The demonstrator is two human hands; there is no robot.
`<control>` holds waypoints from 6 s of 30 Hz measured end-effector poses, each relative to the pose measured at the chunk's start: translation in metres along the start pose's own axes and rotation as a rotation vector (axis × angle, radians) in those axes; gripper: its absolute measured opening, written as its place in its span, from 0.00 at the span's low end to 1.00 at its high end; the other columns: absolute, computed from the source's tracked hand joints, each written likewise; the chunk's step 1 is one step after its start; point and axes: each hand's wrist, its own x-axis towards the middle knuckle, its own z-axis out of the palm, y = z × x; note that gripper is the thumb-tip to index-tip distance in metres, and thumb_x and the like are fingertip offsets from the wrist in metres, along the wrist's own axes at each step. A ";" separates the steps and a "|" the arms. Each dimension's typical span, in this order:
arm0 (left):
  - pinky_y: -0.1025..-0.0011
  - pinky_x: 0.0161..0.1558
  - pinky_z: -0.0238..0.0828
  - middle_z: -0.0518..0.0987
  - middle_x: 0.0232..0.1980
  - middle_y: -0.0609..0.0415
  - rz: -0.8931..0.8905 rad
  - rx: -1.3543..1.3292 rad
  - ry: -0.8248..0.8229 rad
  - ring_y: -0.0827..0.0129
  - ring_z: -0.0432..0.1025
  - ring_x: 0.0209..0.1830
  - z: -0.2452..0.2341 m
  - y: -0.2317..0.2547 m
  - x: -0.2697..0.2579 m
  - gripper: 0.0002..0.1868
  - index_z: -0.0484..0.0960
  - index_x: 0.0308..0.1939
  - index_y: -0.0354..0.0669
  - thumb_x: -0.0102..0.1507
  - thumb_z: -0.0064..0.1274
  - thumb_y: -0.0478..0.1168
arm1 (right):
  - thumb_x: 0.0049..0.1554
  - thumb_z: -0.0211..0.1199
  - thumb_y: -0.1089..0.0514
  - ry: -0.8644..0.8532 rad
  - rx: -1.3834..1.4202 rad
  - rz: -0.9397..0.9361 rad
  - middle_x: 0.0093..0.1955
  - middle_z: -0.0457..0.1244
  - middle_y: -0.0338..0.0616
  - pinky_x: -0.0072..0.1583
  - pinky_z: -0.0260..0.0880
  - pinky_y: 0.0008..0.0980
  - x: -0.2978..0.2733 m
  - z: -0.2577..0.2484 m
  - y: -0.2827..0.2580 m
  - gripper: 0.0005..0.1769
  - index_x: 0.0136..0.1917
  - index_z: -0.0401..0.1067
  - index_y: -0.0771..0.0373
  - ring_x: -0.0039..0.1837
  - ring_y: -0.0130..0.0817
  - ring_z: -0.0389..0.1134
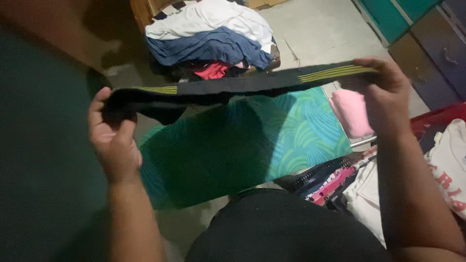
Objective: The person takes various items of clothing from a pile and folds them on an ironing board, stacking the finished items on a nearby chair.
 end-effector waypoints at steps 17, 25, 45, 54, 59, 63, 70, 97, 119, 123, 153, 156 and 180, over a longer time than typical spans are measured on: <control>0.61 0.58 0.74 0.81 0.56 0.45 -0.109 0.864 0.006 0.60 0.77 0.56 0.042 0.018 0.051 0.19 0.77 0.62 0.34 0.72 0.52 0.43 | 0.65 0.64 0.62 -0.011 -0.142 -0.015 0.52 0.68 0.42 0.56 0.71 0.28 0.045 0.000 0.013 0.08 0.57 0.73 0.67 0.52 0.28 0.69; 0.66 0.43 0.76 0.80 0.39 0.49 0.109 0.665 -0.194 0.65 0.77 0.38 0.162 -0.010 0.002 0.11 0.77 0.47 0.38 0.68 0.59 0.41 | 0.59 0.67 0.63 -0.119 -0.397 -0.131 0.54 0.66 0.46 0.54 0.77 0.32 0.011 0.143 -0.006 0.16 0.59 0.68 0.66 0.53 0.34 0.73; 0.71 0.38 0.87 0.72 0.41 0.57 -0.138 -0.102 -0.091 0.79 0.71 0.39 0.197 0.004 0.005 0.14 0.64 0.44 0.42 0.73 0.52 0.44 | 0.52 0.77 0.61 -0.032 -0.812 -0.480 0.68 0.56 0.59 0.57 0.72 0.50 -0.051 0.147 0.075 0.35 0.66 0.60 0.59 0.61 0.64 0.66; 0.65 0.36 0.72 0.69 0.39 0.53 -0.054 0.172 0.158 0.69 0.67 0.34 0.145 0.011 0.024 0.16 0.66 0.47 0.41 0.71 0.50 0.49 | 0.50 0.66 0.69 -0.134 -0.808 -0.172 0.53 0.65 0.57 0.53 0.71 0.47 -0.067 0.044 0.158 0.37 0.72 0.62 0.62 0.52 0.57 0.69; 0.56 0.46 0.85 0.73 0.47 0.52 -0.220 -0.128 0.126 0.66 0.77 0.46 0.091 -0.038 0.074 0.15 0.67 0.47 0.41 0.69 0.53 0.47 | 0.53 0.63 0.64 -0.195 -0.782 0.059 0.49 0.68 0.49 0.52 0.71 0.38 0.008 0.007 0.118 0.23 0.63 0.72 0.61 0.49 0.47 0.72; 0.60 0.44 0.82 0.75 0.50 0.49 -0.350 -0.073 0.254 0.60 0.74 0.49 0.066 -0.070 0.090 0.15 0.71 0.47 0.44 0.64 0.57 0.46 | 0.60 0.65 0.66 -0.212 -1.065 -0.414 0.51 0.68 0.51 0.58 0.67 0.45 0.059 0.023 0.081 0.11 0.57 0.77 0.60 0.56 0.54 0.66; 0.54 0.53 0.77 0.64 0.54 0.50 -0.256 0.099 0.113 0.61 0.65 0.55 -0.005 -0.056 0.044 0.16 0.63 0.57 0.42 0.76 0.57 0.40 | 0.66 0.64 0.66 -0.263 -1.239 -0.741 0.50 0.67 0.48 0.57 0.68 0.48 0.048 0.031 0.059 0.06 0.57 0.74 0.63 0.54 0.48 0.68; 0.48 0.68 0.62 0.76 0.64 0.39 0.033 1.202 -0.777 0.40 0.66 0.67 0.051 -0.222 -0.115 0.14 0.86 0.46 0.38 0.58 0.51 0.34 | 0.55 0.61 0.58 -0.636 -1.278 -0.258 0.68 0.62 0.52 0.63 0.65 0.53 0.008 0.059 0.305 0.28 0.69 0.69 0.57 0.68 0.56 0.61; 0.52 0.55 0.67 0.70 0.57 0.46 0.018 1.245 -1.132 0.48 0.66 0.57 0.092 -0.278 -0.119 0.29 0.74 0.67 0.45 0.60 0.49 0.33 | 0.51 0.67 0.43 -0.556 -1.275 -0.168 0.58 0.64 0.55 0.61 0.62 0.51 -0.099 0.072 0.251 0.25 0.58 0.71 0.56 0.61 0.55 0.64; 0.52 0.59 0.63 0.70 0.64 0.49 0.185 1.330 -1.144 0.49 0.65 0.61 0.085 -0.282 -0.136 0.27 0.73 0.68 0.41 0.63 0.49 0.38 | 0.57 0.72 0.41 -0.074 -1.245 0.198 0.59 0.64 0.61 0.62 0.65 0.50 -0.102 0.036 0.266 0.37 0.67 0.68 0.70 0.60 0.57 0.65; 0.63 0.61 0.70 0.81 0.58 0.48 -0.996 -0.044 -0.349 0.62 0.75 0.61 0.065 -0.391 -0.112 0.21 0.79 0.59 0.37 0.69 0.44 0.46 | 0.52 0.66 0.54 -0.387 -0.834 0.614 0.52 0.68 0.69 0.56 0.71 0.55 -0.077 0.146 0.215 0.39 0.71 0.52 0.60 0.56 0.66 0.70; 0.70 0.64 0.64 0.81 0.62 0.49 -1.066 0.204 -0.359 0.67 0.72 0.64 0.044 -0.355 -0.095 0.27 0.81 0.59 0.36 0.74 0.41 0.55 | 0.52 0.70 0.51 -0.469 -0.713 0.583 0.57 0.65 0.71 0.59 0.68 0.53 -0.091 0.160 0.260 0.38 0.69 0.55 0.63 0.60 0.66 0.67; 0.56 0.61 0.72 0.80 0.64 0.40 -1.285 -0.565 -0.206 0.52 0.77 0.60 0.095 -0.223 0.003 0.49 0.72 0.69 0.32 0.61 0.39 0.72 | 0.52 0.60 0.66 -0.847 -1.238 0.019 0.52 0.64 0.44 0.55 0.67 0.43 -0.040 0.112 0.091 0.35 0.72 0.69 0.47 0.55 0.45 0.66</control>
